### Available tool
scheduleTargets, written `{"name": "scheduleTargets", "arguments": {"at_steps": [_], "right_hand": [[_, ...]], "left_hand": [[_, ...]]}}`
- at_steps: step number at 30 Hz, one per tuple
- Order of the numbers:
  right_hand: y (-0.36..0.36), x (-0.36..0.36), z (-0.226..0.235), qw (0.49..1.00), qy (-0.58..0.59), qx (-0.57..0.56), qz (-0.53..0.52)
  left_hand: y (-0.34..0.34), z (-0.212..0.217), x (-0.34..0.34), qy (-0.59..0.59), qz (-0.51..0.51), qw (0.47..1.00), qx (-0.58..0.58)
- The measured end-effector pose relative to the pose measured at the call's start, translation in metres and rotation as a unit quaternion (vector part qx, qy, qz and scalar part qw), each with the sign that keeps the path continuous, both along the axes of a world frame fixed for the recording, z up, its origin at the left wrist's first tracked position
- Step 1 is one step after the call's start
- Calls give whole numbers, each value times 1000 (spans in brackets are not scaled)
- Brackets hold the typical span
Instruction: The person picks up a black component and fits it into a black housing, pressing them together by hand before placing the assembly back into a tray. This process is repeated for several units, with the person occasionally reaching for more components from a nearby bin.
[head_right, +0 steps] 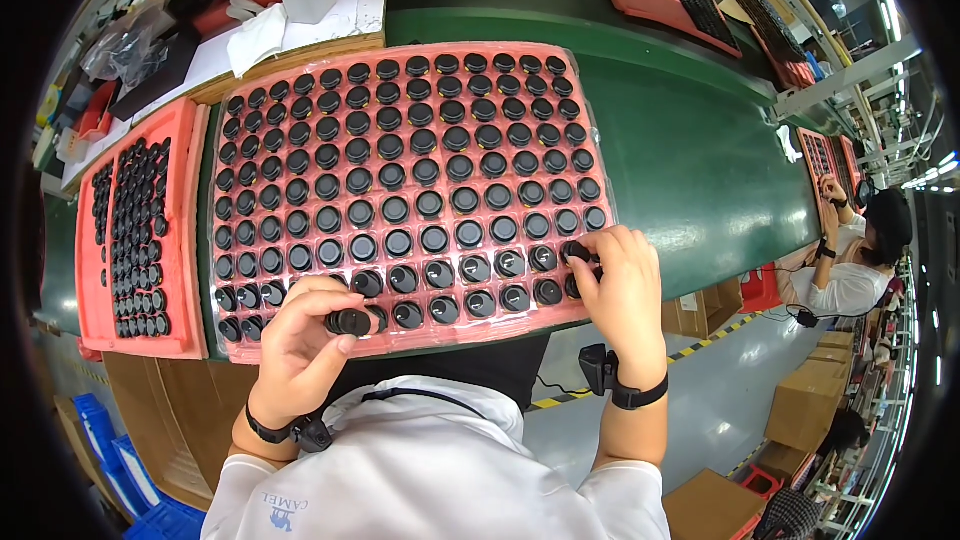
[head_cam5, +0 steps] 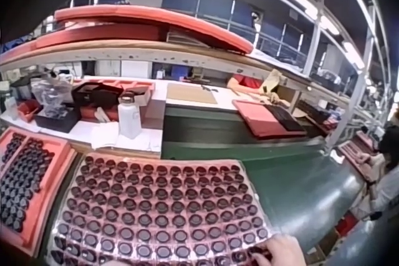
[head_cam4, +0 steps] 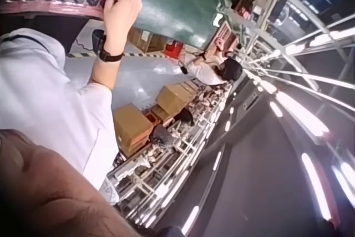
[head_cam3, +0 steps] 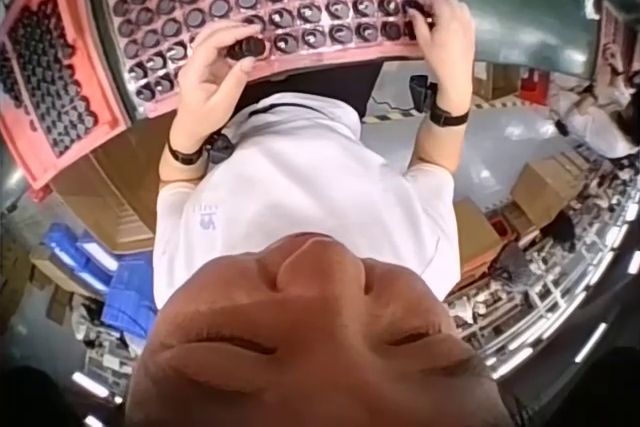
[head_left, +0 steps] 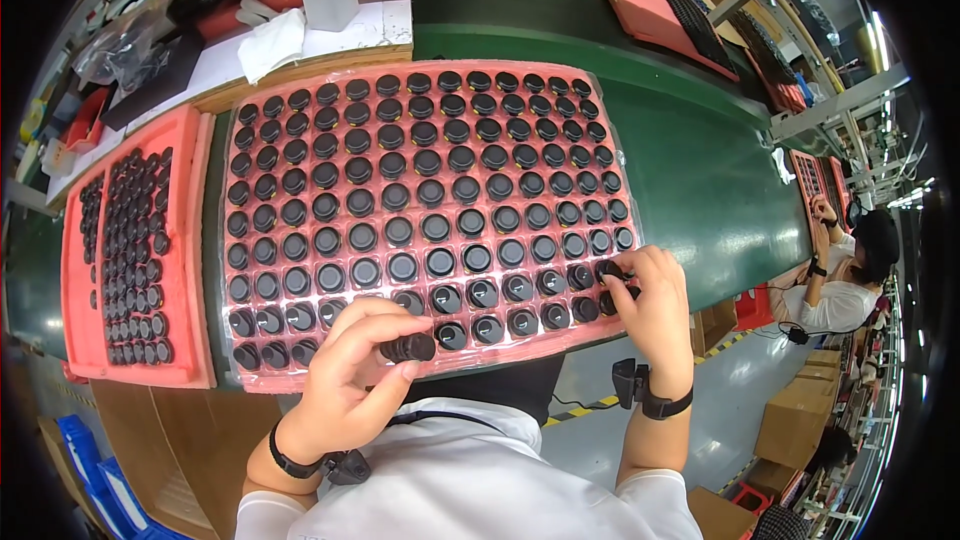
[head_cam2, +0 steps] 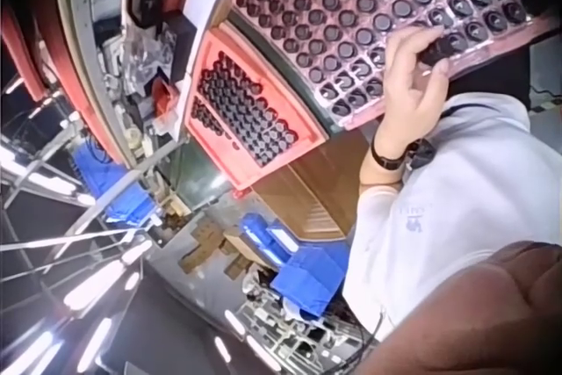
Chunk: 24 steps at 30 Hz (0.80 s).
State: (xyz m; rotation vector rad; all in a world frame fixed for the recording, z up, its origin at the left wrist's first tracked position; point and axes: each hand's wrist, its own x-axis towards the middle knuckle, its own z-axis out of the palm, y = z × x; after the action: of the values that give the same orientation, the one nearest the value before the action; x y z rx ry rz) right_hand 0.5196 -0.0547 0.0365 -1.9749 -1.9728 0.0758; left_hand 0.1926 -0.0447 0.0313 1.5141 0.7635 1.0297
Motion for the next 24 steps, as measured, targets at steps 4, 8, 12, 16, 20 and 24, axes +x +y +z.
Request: {"name": "scheduleTargets", "arguments": {"at_steps": [4, 8, 12, 16, 20, 24], "right_hand": [[1, -1, 0, 1000, -4, -4, 6], [4, -8, 2, 999, -5, 26, 20], [0, -36, 12, 989, 114, 30, 86], [-6, -77, 8, 920, 328, -28, 212], [-5, -107, 6, 873, 412, -63, 252], [-5, -117, 4, 839, 463, -87, 274]], "left_hand": [[2, -3, -3, 30, -6, 999, 43], [3, -5, -6, 50, -24, 997, 55], [0, 1, 0, 28, -17, 999, 13], [-2, 2, 1, 17, -54, 998, -36], [-4, -3, -1, 1, -67, 997, -30], [-4, -4, 0, -4, -67, 998, -9]]}}
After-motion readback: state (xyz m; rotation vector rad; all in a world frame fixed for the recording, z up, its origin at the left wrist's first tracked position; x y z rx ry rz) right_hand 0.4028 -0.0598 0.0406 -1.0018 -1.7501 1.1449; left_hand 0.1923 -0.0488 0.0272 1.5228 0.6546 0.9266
